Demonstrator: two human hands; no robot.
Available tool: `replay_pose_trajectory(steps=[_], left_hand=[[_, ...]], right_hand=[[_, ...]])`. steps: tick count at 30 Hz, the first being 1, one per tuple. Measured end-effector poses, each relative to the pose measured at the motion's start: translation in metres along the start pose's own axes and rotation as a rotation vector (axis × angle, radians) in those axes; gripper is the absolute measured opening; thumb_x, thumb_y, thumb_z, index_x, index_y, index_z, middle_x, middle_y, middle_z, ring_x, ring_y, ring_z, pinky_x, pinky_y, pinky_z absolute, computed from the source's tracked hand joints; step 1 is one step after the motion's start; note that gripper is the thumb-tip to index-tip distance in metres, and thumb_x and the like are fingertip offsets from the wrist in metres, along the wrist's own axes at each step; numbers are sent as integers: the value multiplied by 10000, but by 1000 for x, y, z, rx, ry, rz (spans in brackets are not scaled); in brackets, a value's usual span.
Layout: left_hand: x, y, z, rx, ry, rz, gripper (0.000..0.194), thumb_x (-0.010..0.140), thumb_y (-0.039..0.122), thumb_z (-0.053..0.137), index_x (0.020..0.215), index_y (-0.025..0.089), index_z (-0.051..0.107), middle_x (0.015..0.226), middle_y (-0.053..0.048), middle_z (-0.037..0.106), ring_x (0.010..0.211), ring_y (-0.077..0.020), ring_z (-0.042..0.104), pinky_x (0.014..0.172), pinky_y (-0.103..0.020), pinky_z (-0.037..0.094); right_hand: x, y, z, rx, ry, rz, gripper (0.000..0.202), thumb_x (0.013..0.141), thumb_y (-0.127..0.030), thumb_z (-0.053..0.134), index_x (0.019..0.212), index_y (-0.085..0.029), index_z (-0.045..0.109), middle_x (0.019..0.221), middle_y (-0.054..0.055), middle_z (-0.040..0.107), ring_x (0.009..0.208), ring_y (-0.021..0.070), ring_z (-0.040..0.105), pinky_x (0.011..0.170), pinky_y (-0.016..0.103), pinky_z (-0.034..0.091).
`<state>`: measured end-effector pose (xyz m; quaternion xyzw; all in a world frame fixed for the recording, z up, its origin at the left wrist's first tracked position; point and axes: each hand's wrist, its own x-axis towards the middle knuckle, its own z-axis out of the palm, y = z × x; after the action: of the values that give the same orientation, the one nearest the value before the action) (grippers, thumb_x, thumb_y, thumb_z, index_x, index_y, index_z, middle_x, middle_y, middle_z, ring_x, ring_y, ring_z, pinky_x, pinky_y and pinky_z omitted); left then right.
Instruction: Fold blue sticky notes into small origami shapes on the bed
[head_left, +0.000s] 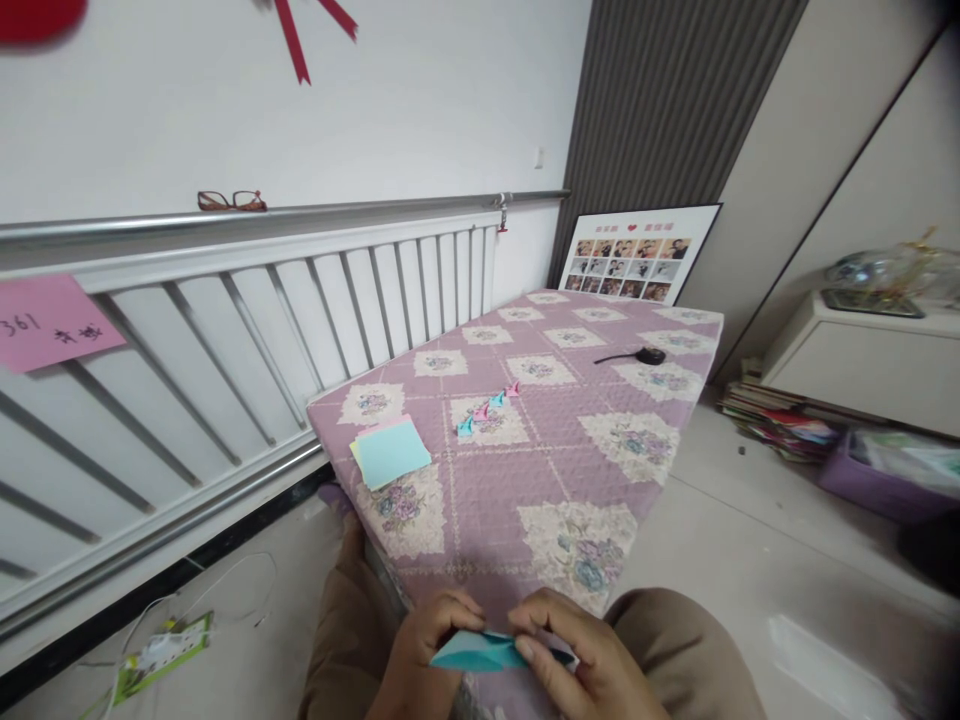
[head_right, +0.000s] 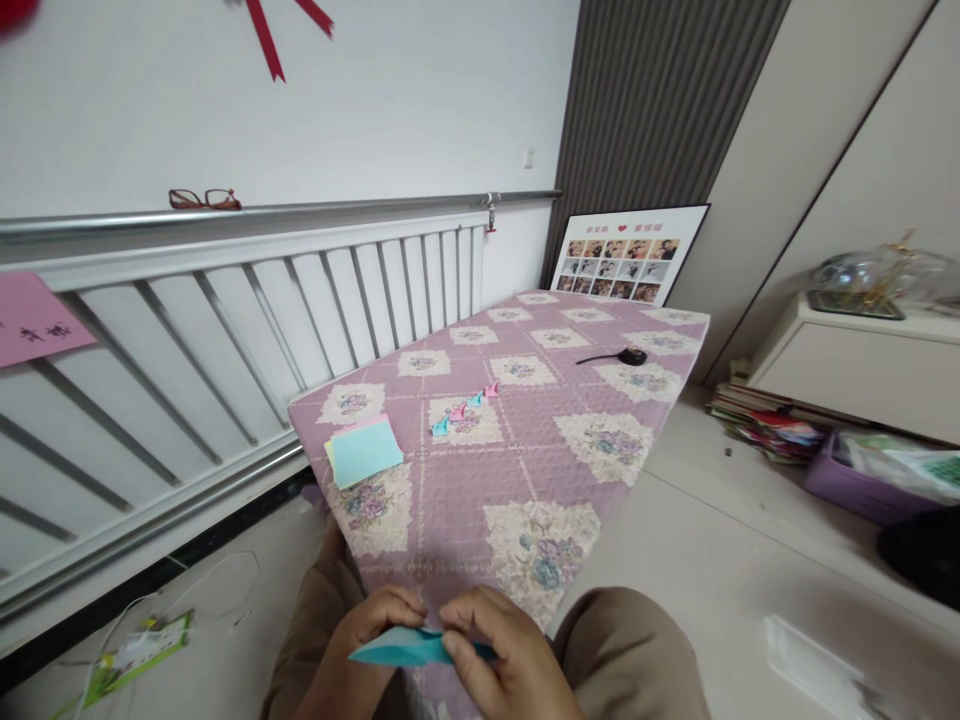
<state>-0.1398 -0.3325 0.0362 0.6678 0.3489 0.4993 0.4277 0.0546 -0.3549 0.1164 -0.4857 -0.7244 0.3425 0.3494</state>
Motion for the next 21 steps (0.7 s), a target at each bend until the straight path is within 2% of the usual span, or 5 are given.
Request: replay_pose_trajectory(steps=[4,8,11,16,21], left_hand=[[-3,5,-1,103,-41,-195,125,820,242,555,826,194,670,843,-42,673,818,-187,610,768,-276,453],[-3,12,-1,187,-68,-384,118,757,175,549,772,191,665,755,-9,650,732,-167,575,697,-244,436],[-1,14,0,201,-108,-429,132,720,146,538,751,175,663,727,3,633,710,-161,557,664,-236,418],[1,16,2,100,-177,-466,184,681,101,504,770,155,657,700,17,615,679,-150,540,630,-227,405],[1,20,3,23,-251,-514,233,654,85,492,794,144,668,707,9,631,683,-152,554,645,-229,420]], right_hand=[[2,5,-3,-169,-3,-120,150,893,-314,504,855,-254,636,760,24,645,734,176,592,671,281,443],[4,7,-4,-217,-30,-155,159,901,-292,493,902,-268,651,782,28,662,748,183,599,683,289,445],[4,10,-4,-210,-51,-142,160,887,-267,493,879,-263,653,779,24,667,742,180,607,665,270,443],[3,16,-2,-122,-126,-64,179,843,-184,479,861,-252,644,762,-7,663,690,143,603,642,220,429],[3,18,-1,-96,-156,-2,180,758,-106,480,715,-224,609,647,-53,592,593,105,524,568,186,367]])
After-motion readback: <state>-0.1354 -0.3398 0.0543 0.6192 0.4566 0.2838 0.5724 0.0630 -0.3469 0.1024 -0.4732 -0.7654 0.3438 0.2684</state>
